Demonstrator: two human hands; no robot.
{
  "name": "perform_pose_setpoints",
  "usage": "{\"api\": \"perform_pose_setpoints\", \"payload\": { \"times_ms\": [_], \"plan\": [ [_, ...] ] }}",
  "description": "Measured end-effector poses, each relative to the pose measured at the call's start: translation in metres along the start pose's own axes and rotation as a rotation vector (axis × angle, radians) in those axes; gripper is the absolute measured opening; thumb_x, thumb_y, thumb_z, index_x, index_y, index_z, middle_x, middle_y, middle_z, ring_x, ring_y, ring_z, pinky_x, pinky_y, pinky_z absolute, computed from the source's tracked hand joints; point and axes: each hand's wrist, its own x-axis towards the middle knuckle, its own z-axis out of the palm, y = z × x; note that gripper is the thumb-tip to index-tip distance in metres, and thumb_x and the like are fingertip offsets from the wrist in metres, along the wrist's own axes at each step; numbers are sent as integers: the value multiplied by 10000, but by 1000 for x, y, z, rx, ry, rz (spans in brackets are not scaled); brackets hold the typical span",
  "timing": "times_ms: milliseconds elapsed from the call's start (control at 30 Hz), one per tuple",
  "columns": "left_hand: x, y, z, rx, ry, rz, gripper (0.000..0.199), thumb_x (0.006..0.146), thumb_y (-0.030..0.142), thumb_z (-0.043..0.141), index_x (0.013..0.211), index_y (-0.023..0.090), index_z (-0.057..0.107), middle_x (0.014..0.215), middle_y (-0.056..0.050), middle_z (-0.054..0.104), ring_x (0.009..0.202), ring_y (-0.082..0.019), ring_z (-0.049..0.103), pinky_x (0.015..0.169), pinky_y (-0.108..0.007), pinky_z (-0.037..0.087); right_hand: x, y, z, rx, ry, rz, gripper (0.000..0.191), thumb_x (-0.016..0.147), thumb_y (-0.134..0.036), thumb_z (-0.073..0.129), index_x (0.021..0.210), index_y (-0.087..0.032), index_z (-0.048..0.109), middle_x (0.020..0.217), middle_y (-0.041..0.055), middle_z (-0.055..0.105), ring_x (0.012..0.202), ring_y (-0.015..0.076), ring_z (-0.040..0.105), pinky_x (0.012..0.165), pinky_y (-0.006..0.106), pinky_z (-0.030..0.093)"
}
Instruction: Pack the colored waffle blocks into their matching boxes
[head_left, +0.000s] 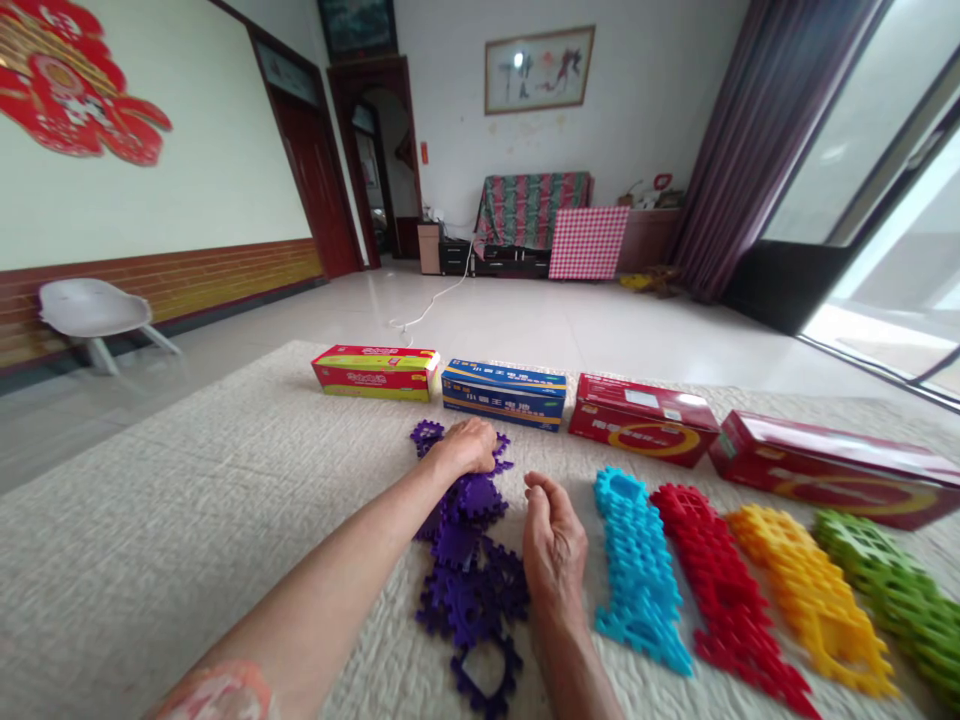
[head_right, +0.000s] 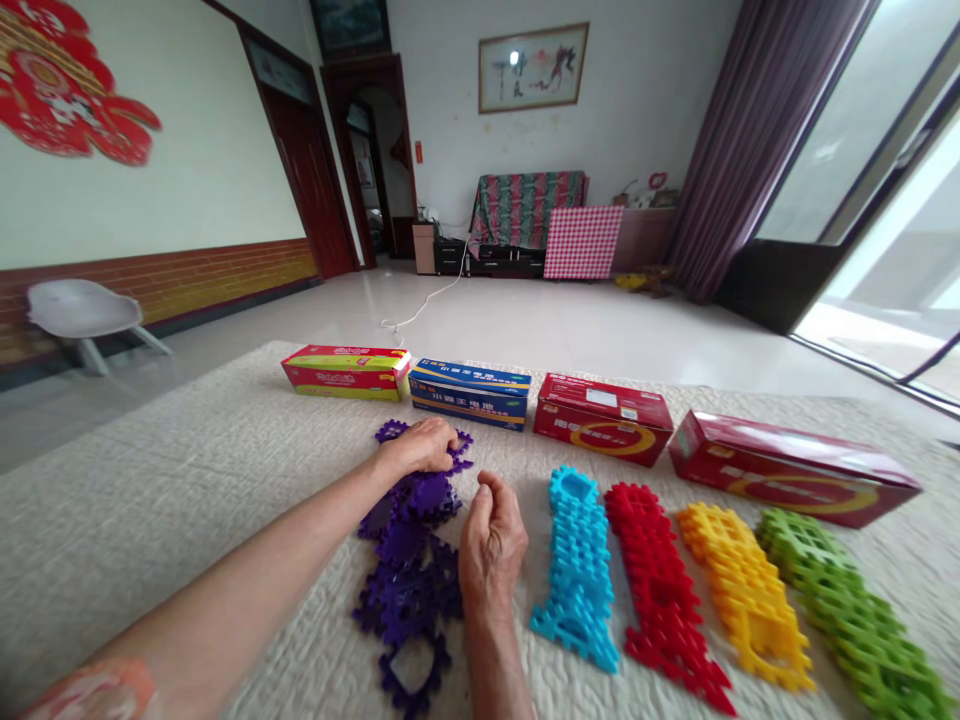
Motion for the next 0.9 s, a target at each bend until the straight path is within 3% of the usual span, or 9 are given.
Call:
{"api": "perform_pose_setpoints", "payload": {
  "times_ms": [167,367,533,733,900],
  "plan": [
    [-12,3,-4,61,-47,34,303,911,340,572,1159,166,577,1163,-82,603,987,-203,614,832,-408,533,0,-1,0,3,-4,2,480,784,-496,423,993,-153,687,975,112,700,917,254,626,833,348,443],
    [-19,-5,-20,93,43,101,106,774,139,602,836,155,687,834,-71,708,842,-212,659,754,-293,483,-1,0,0,10,-9,14,474,791,-491,421,1000,-159,687,996,107,701,944,255,623,853,353,435],
    [-35,-24,-44,96,117,141,255,726,111,511,855,178,721,833,-60,730,825,-210,665,735,-271,460,-1,1,0,24,-17,26,467,794,-494,424,1006,-167,681,1003,101,702,944,252,625,855,355,434],
    [-62,-41,-43,85,58,177,353,691,95,501,910,212,751,877,-46,746,876,-205,669,786,-263,473,0,0,0,12,-12,27,473,787,-500,427,994,-164,688,985,102,706,930,254,628,846,352,439],
    [-46,-61,-41,15,80,102,452,667,123,520,1052,246,723,917,-11,750,866,-185,679,769,-234,491,-1,1,0,-15,-11,6,469,797,-497,419,992,-167,690,978,100,709,917,250,635,833,350,453]
  ]
}}
